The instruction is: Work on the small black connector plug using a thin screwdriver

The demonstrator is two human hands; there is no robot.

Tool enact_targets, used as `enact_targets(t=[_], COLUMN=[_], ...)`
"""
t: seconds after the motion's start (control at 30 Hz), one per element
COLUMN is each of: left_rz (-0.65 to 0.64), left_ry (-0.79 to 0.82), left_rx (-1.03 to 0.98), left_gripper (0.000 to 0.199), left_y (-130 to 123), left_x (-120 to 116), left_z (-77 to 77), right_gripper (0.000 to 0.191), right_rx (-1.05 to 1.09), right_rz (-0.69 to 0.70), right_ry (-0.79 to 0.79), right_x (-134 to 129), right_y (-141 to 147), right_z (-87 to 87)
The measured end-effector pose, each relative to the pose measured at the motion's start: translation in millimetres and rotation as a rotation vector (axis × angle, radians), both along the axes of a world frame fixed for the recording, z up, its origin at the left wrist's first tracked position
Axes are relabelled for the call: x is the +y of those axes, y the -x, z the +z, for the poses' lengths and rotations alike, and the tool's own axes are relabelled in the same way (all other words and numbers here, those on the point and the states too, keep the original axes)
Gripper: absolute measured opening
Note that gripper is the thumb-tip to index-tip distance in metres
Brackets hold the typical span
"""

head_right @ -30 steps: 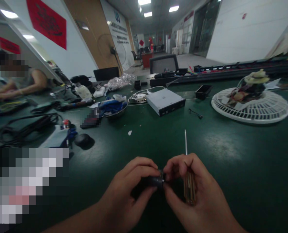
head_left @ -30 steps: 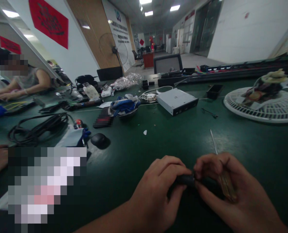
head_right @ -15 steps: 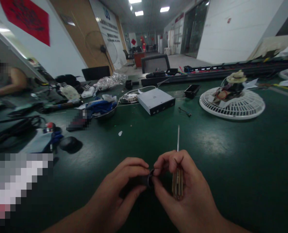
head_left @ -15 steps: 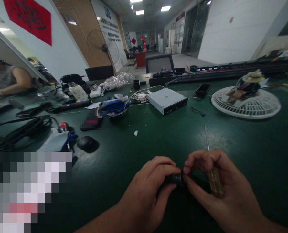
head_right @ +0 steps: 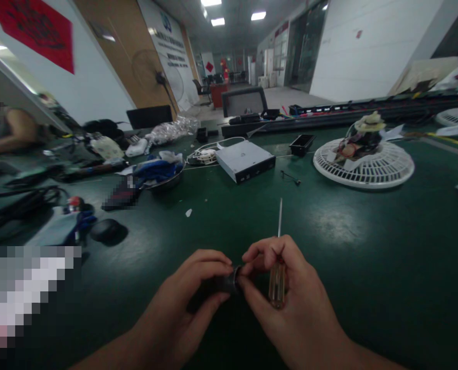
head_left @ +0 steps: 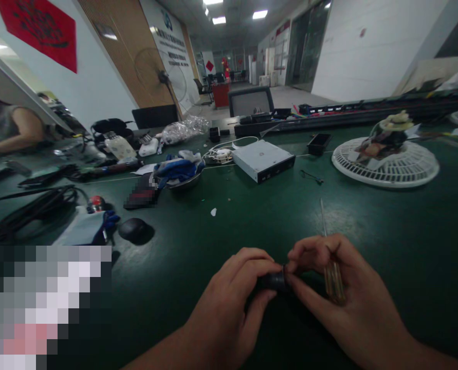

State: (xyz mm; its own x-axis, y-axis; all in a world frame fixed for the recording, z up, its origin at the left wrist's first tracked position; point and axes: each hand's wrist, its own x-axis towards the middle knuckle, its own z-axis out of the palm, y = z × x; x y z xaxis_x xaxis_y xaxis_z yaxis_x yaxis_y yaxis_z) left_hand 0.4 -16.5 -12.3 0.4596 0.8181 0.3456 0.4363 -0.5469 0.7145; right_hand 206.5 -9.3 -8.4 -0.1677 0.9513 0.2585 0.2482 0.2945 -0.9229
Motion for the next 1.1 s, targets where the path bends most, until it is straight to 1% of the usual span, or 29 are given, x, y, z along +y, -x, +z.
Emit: enact_targets(t=[0.17, 0.4, 0.47, 0.57, 0.63, 0.73, 0.87, 0.97, 1.1], left_rz=[0.024, 0.097, 0.076, -0.022, -0.064, -0.052, -0.020, -0.005, -0.014], left_ry=[0.010, 0.029, 0.025, -0.007, -0.026, -0.035, -0.058, -0.067, -0.074], left_rx=[-0.014, -0.074, -0.080, -0.070, -0.056, -0.066, -0.072, -0.069, -0.067], left_gripper=[0.042, 0.041, 0.040, 0.040, 0.039, 0.038, 0.039, 0.040, 0.040], left_y=[0.5, 1.1, 0.9, 0.5, 0.2, -0.3, -1.3, -1.9, -1.6], left_x=[0.5, 3.0, 3.6, 3.5, 3.0, 1.8, 0.6, 1.0, 1.8], left_z=[-0.3, 0.7, 0.5, 0.4, 0.4, 0.4, -0.5, -0.7, -0.3], right_gripper=[0.031, 0.030, 0.030, 0.032, 0.033, 0.032, 0.028, 0.025, 0.029], right_rx=[0.014, 0.064, 0.037, -0.001, -0.020, -0.023, 0.047, 0.087, -0.006], right_rz=[0.018, 0.068, 0.057, 0.019, 0.013, 0.034, 0.139, 0.200, 0.198], right_ry=[0.037, 0.053, 0.031, 0.011, 0.032, 0.090, 0.160, 0.179, 0.180], right_x=[0.8, 2.2, 2.2, 2.4, 2.7, 3.1, 2.7, 2.8, 3.5], right_y=[0.4, 3.6, 2.9, 1.0, 0.2, 1.0, 3.7, 4.4, 4.2], right_z=[0.7, -0.1, -1.4, -2.7, -2.5, -1.4, -0.4, 0.0, 0.3])
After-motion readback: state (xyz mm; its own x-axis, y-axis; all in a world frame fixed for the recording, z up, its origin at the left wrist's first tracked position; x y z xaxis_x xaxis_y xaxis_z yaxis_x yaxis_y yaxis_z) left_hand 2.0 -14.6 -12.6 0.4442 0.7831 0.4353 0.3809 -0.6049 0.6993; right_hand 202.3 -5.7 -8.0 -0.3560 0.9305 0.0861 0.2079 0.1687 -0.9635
